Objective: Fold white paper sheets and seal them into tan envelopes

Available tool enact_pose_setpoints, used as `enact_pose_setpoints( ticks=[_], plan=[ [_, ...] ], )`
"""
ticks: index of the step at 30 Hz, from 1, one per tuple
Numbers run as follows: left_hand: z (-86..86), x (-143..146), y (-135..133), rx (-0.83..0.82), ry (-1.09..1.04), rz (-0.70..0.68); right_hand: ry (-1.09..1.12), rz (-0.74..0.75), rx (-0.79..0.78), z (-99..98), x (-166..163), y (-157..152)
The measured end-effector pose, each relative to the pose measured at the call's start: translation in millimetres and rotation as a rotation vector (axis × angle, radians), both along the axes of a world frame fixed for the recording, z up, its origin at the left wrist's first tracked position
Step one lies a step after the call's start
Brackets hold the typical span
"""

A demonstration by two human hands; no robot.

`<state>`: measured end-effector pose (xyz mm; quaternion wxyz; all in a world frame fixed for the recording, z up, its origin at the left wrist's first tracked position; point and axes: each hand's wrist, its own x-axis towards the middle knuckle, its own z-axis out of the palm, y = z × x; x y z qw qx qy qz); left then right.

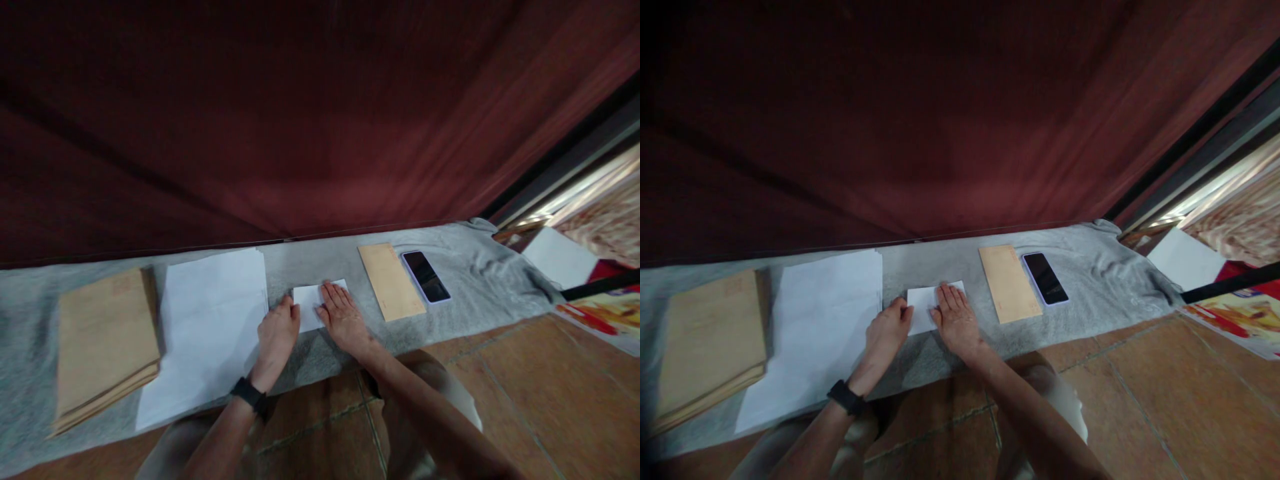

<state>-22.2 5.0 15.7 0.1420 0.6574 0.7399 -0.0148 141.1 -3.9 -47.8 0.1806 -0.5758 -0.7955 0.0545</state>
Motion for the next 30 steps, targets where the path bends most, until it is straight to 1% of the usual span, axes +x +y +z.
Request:
enact_pose_setpoints(
  ticks=[6, 15, 17, 19, 21, 22, 24, 26, 28, 30],
  plan=[
    [-3.6, 5, -5, 0.057, 0.062, 0.002, -0.034, 0.005, 0.028, -0.4, 0, -2],
    [-5.8, 3, -9, 0.114, 0.070, -0.004, -0.058, 0.006, 0.062, -3.1, -1, -3],
    [-7.2, 3, -10, 0.166, 0.040, -0.055, -0.060, -0.001, 0.056, -2.6, -1, -3],
    [-12.5, 5, -13, 0.262, -0.013, -0.173, -0.058, -0.009, 0.045, -2.3, -2, -3],
    [-22.8, 8, -15, 0.366, -0.072, -0.296, -0.056, -0.012, 0.035, -2.4, -2, -3],
    [-29.4, 10, -16, 0.410, -0.097, -0.328, -0.055, -0.013, 0.032, -2.6, -2, -3],
    [-42.8, 12, -18, 0.442, -0.120, -0.339, -0.056, -0.013, 0.032, -3.1, -2, -3],
    [-53.3, 13, -19, 0.429, -0.113, -0.320, -0.056, -0.009, 0.037, -3.5, -1, -3],
    [-58.8, 13, -19, 0.414, -0.095, -0.300, -0.060, -0.007, 0.036, -3.4, -1, -3],
    [-60.1, 12, -20, 0.416, -0.080, -0.289, -0.068, -0.007, 0.028, -3.3, -1, -3]
  ],
)
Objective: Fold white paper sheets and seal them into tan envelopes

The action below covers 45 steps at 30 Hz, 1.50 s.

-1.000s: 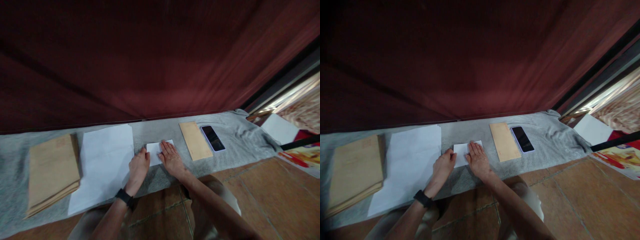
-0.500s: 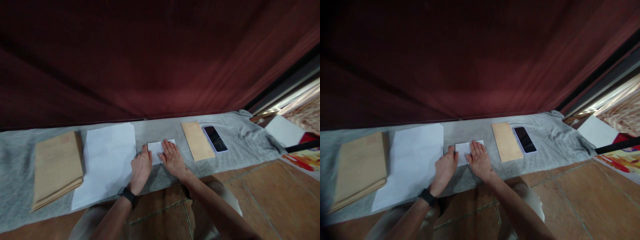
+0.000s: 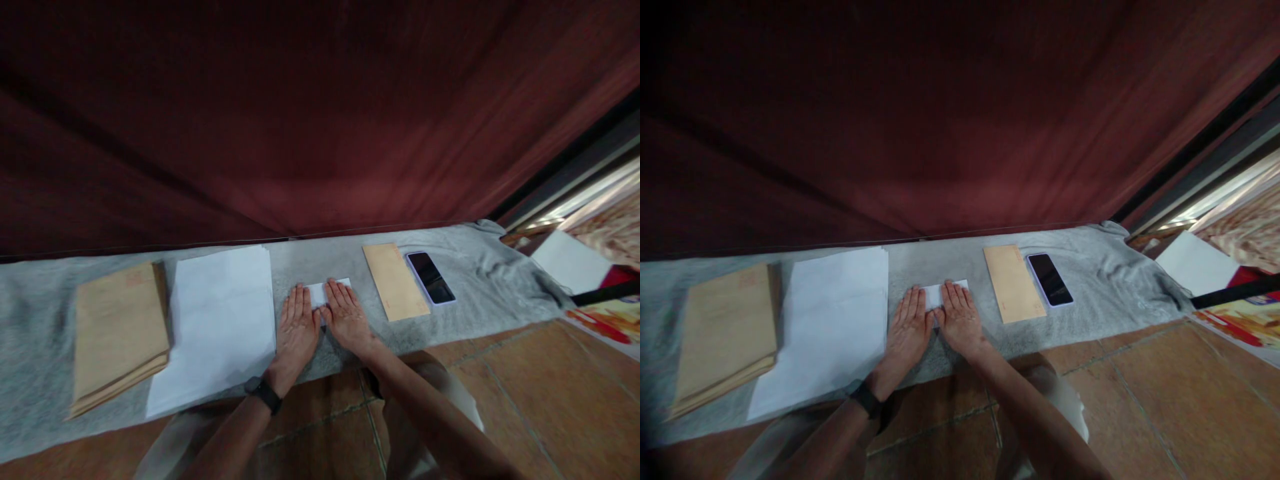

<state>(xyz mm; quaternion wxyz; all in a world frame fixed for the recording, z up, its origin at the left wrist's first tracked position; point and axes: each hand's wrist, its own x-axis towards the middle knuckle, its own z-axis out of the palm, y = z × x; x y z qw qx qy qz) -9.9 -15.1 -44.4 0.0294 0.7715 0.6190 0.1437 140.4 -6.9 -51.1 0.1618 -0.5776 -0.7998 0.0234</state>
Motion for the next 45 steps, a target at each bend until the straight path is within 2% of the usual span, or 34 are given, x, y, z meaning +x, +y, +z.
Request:
enact_pose_setpoints(
  ticks=[15, 21, 27, 31, 39, 45],
  plan=[
    [-2.5, 2, -2, 0.018, -0.008, 0.046, -0.023, -0.124, 0.008, -2.3, 33, 2],
    [-2.9, 2, -2, 0.007, 0.011, 0.046, -0.020, -0.195, 0.030, 3.7, 33, 2],
    [-2.1, 1, -2, -0.011, 0.015, 0.032, 0.000, 0.039, 0.012, 10.3, 13, 0],
    [-1.7, -2, -2, -0.007, -0.007, 0.011, -0.020, 0.062, 0.004, 6.0, 9, -1],
    [0.0, -9, -1, -0.029, -0.146, 0.035, -0.035, 0.007, 0.008, 1.2, 20, 1],
    [13.8, -14, 18, -0.160, -0.481, 0.099, -0.024, -0.002, -0.005, 3.6, 18, 1]
  ],
)
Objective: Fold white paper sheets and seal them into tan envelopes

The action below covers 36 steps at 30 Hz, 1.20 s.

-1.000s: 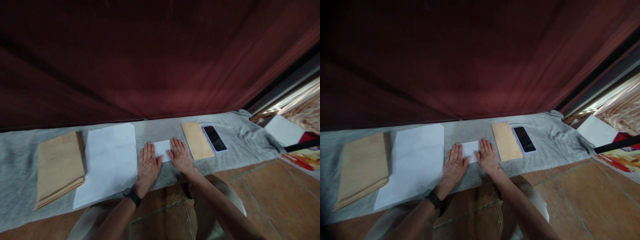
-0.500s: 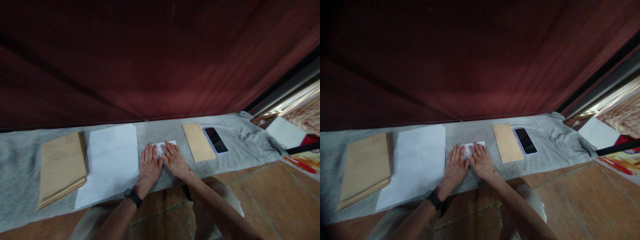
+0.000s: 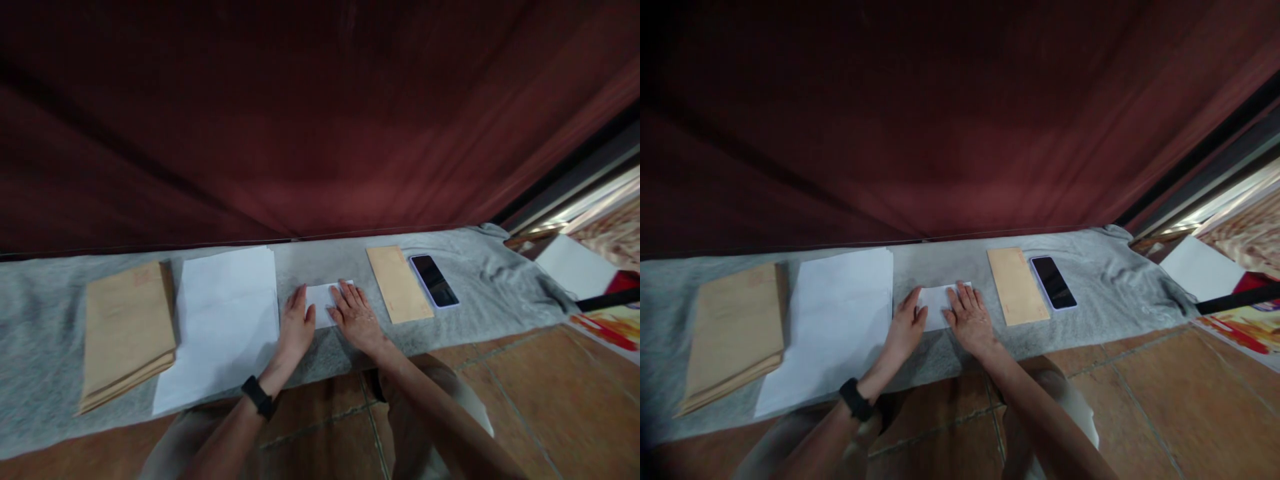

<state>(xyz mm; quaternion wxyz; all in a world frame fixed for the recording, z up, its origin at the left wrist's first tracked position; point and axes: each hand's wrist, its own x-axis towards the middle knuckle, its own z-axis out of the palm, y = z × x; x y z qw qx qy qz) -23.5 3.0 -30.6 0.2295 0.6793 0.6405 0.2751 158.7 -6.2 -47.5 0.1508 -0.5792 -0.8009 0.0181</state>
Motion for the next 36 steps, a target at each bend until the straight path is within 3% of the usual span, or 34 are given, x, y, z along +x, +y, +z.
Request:
enact_pose_setpoints(
  ticks=[7, 15, 18, 25, 33, 36],
  plan=[
    [12.4, -9, 17, -0.172, -0.302, 0.170, -0.007, -0.008, -0.012, 2.3, -1, -1],
    [2.6, -14, 24, -0.247, -0.566, 0.275, 0.011, 0.000, 0.002, 0.1, 0, -1],
    [1.2, -14, 25, -0.234, -0.641, 0.255, 0.012, 0.004, 0.006, 0.5, 0, -1],
    [3.4, -7, 22, -0.205, -0.504, 0.123, 0.027, 0.015, -0.012, 1.4, 1, 1],
    [10.2, -3, 19, -0.251, -0.845, 0.197, 0.104, 0.007, -0.030, 15.4, 6, 11],
    [19.4, -4, 17, -0.289, -0.977, 0.240, 0.112, 0.201, 0.009, 29.5, 7, 8]
  ],
)
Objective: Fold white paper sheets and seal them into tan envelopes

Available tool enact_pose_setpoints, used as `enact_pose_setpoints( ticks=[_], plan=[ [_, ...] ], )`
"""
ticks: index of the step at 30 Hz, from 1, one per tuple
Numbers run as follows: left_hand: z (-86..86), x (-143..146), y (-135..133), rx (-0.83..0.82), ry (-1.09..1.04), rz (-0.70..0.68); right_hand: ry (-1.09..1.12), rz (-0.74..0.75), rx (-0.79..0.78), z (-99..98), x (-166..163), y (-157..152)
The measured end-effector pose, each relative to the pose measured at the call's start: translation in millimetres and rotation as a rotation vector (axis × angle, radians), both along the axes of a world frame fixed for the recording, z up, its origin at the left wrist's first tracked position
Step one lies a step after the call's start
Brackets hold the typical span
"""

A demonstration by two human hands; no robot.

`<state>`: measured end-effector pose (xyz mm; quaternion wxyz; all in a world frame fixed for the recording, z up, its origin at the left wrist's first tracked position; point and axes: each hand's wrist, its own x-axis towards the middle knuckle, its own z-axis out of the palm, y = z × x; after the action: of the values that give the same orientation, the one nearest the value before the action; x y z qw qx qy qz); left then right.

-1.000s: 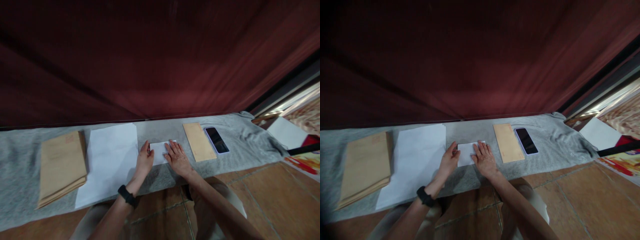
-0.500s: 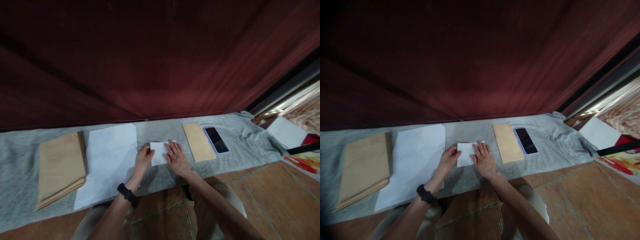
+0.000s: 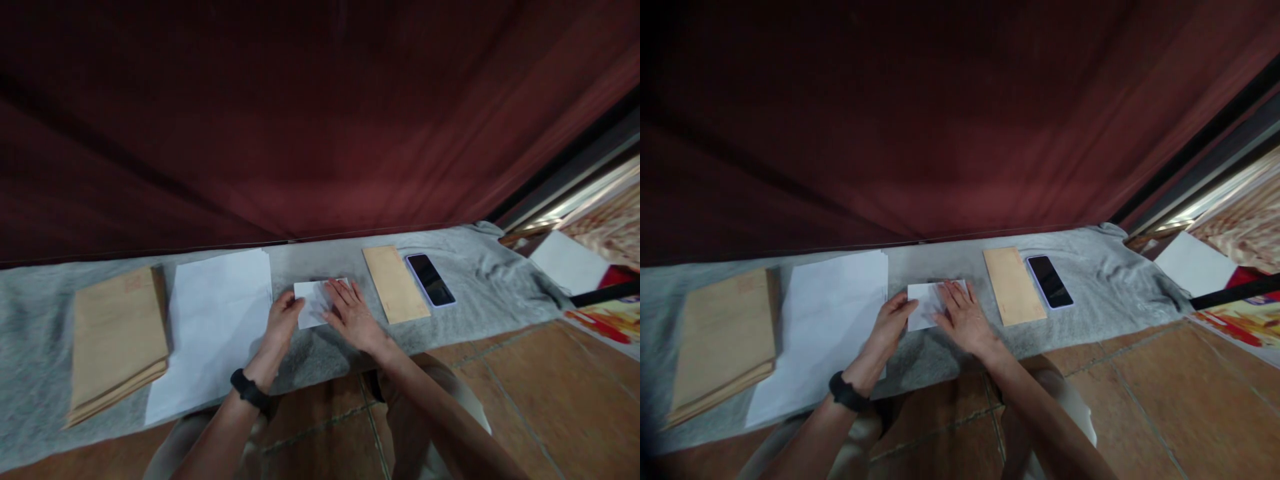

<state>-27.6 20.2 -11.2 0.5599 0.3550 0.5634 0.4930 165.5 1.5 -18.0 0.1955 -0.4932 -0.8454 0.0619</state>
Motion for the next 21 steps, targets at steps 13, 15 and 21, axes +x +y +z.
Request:
enact_pose_setpoints(
  ticks=[13, 15, 21],
  plan=[
    [22.3, -3, 0, -0.026, -0.191, -0.012, 0.235, 0.035, 0.073, 17.8, 26, 7],
    [23.7, -4, 0, 0.012, -0.190, -0.040, 0.299, 0.006, 0.081, 18.8, 28, 7],
    [25.3, -5, -1, 0.074, -0.161, -0.012, 0.186, 0.116, 0.164, 24.6, 25, 4]
  ],
)
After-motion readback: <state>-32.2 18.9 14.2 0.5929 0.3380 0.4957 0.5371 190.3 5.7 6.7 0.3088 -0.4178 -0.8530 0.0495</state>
